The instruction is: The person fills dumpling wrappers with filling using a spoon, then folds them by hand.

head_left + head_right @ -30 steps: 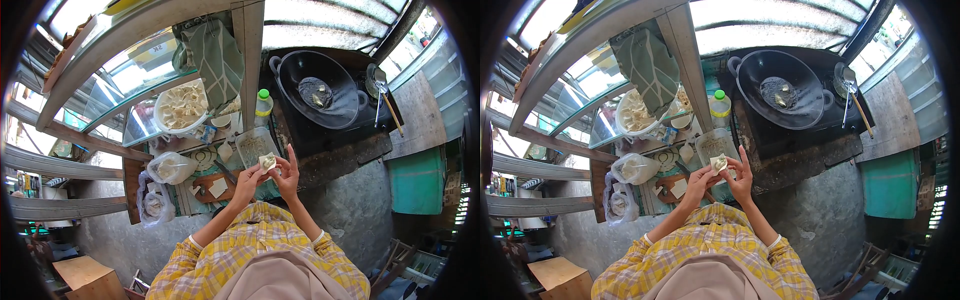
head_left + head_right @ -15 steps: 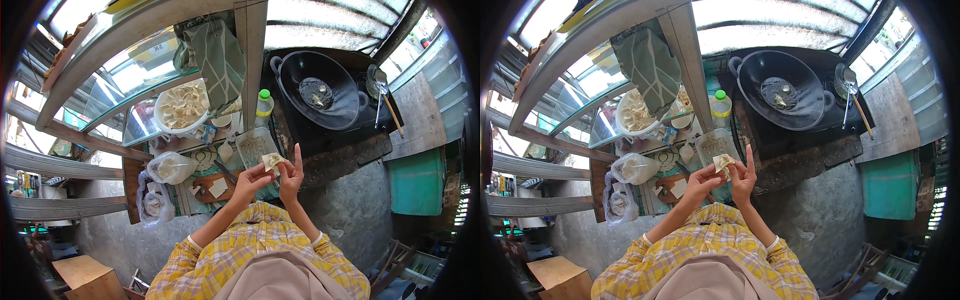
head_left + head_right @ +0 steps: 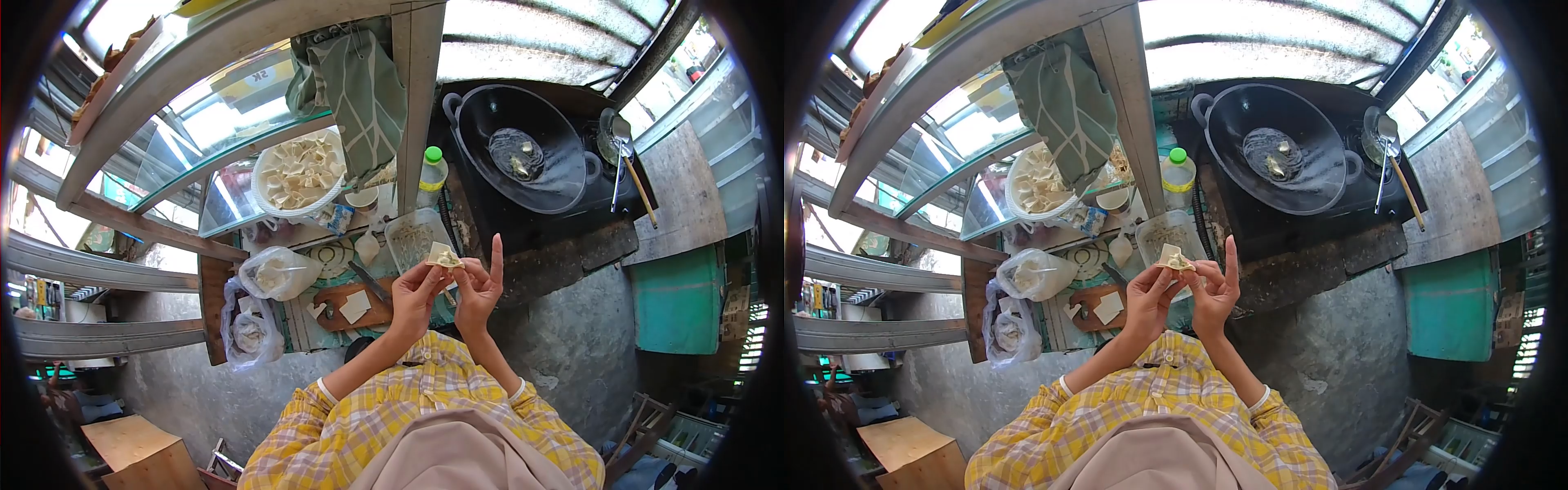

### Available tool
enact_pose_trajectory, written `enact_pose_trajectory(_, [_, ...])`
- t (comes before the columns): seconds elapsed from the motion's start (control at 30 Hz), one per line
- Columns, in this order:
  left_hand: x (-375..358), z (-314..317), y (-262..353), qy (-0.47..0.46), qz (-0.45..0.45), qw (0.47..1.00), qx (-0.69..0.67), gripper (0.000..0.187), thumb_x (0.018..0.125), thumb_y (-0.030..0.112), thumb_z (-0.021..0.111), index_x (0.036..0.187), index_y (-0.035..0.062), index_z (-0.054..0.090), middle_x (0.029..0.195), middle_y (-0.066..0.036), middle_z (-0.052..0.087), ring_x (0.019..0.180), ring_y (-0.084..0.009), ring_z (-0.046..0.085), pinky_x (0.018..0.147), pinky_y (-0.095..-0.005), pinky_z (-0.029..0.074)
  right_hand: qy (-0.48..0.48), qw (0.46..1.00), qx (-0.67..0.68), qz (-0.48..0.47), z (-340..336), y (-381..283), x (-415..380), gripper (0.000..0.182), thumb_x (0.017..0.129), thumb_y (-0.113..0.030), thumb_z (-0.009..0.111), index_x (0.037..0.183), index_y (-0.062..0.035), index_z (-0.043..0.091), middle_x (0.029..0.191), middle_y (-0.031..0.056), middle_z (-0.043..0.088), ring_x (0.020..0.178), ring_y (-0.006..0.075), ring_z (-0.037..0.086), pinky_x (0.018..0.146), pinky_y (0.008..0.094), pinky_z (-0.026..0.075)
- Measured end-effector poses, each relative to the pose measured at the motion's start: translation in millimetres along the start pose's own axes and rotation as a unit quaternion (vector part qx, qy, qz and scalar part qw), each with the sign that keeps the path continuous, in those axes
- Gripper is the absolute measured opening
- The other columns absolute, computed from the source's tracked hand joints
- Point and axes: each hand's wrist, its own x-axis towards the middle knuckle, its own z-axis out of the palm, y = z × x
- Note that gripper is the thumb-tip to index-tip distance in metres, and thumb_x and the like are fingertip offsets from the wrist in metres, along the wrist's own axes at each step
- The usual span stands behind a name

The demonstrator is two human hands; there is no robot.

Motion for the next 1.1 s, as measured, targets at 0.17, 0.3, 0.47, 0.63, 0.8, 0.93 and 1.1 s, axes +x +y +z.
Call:
enact_pose_trajectory(0.17, [-3, 2, -3, 0.006, 0.056, 0.997, 0.050, 0.023, 0.088, 0.009, 0.059, 0.108, -0.0032, 0.061, 0.098, -0.007, 0.064, 0.086, -0.0118, 0.061, 0.079, -0.0253, 0.050, 0.012, 0.999, -0.023, -0.039, 7, -7, 1, 0.081, 0.077, 0.001, 0.068, 0.141, -0.0001, 0.019, 0.083, 0.0072, 0.067, 0.086, 0.0132, 0.058, 0.084, 0.0276, 0.044])
enact_pose_trajectory(0.3, [-5, 7, 2, -0.009, 0.142, 0.980, 0.138, 0.022, 0.087, 0.006, 0.059, 0.107, -0.0036, 0.062, 0.096, -0.007, 0.063, 0.085, -0.0110, 0.060, 0.075, -0.0225, 0.047, -0.001, 0.995, -0.065, -0.075, 7, -10, 2, 0.079, 0.077, 0.000, 0.068, 0.140, 0.0020, 0.020, 0.083, 0.0080, 0.067, 0.086, 0.0139, 0.058, 0.083, 0.0276, 0.044])
enact_pose_trajectory(0.47, [-6, 11, 12, -0.028, 0.196, 0.951, 0.235, 0.020, 0.085, 0.000, 0.060, 0.104, -0.0035, 0.063, 0.096, -0.008, 0.062, 0.086, -0.0118, 0.059, 0.075, -0.0229, 0.047, -0.024, 0.984, -0.125, -0.123, 5, -16, 4, 0.074, 0.077, -0.001, 0.069, 0.137, 0.0036, 0.025, 0.083, 0.0083, 0.067, 0.086, 0.0153, 0.059, 0.085, 0.0302, 0.043])
enact_pose_trajectory(0.63, [-5, 15, 21, -0.043, 0.233, 0.931, 0.276, 0.018, 0.082, -0.004, 0.061, 0.100, -0.0037, 0.064, 0.097, -0.009, 0.060, 0.087, -0.0122, 0.058, 0.076, -0.0228, 0.047, -0.037, 0.978, -0.147, -0.144, 3, -19, 7, 0.068, 0.076, -0.002, 0.070, 0.132, 0.0023, 0.031, 0.083, 0.0079, 0.066, 0.087, 0.0162, 0.059, 0.088, 0.0322, 0.041])
enact_pose_trajectory(0.8, [-6, 12, 28, -0.059, 0.226, 0.922, 0.308, 0.018, 0.080, -0.007, 0.062, 0.097, -0.0044, 0.064, 0.096, -0.010, 0.060, 0.086, -0.0120, 0.057, 0.074, -0.0229, 0.046, -0.058, 0.972, -0.163, -0.161, 2, -22, 7, 0.062, 0.075, 0.000, 0.070, 0.125, -0.0003, 0.033, 0.084, 0.0075, 0.065, 0.087, 0.0171, 0.059, 0.087, 0.0326, 0.041])
enact_pose_trajectory(0.93, [-2, 6, 33, -0.092, 0.258, 0.899, 0.341, 0.020, 0.075, -0.010, 0.065, 0.094, -0.0047, 0.064, 0.092, -0.010, 0.061, 0.084, -0.0136, 0.058, 0.072, -0.0238, 0.046, -0.080, 0.971, -0.165, -0.155, 1, -26, 8, 0.060, 0.076, 0.001, 0.069, 0.122, -0.0018, 0.031, 0.083, 0.0082, 0.065, 0.087, 0.0173, 0.059, 0.085, 0.0312, 0.041])
enact_pose_trajectory(1.1, [2, 2, 42, -0.130, 0.263, 0.885, 0.361, 0.021, 0.070, -0.012, 0.067, 0.089, -0.0038, 0.064, 0.086, -0.010, 0.063, 0.083, -0.0171, 0.059, 0.070, -0.0262, 0.046, -0.099, 0.985, -0.099, -0.105, 4, -35, 8, 0.060, 0.077, 0.003, 0.068, 0.122, -0.0021, 0.028, 0.083, 0.0088, 0.065, 0.086, 0.0171, 0.060, 0.083, 0.0294, 0.043])
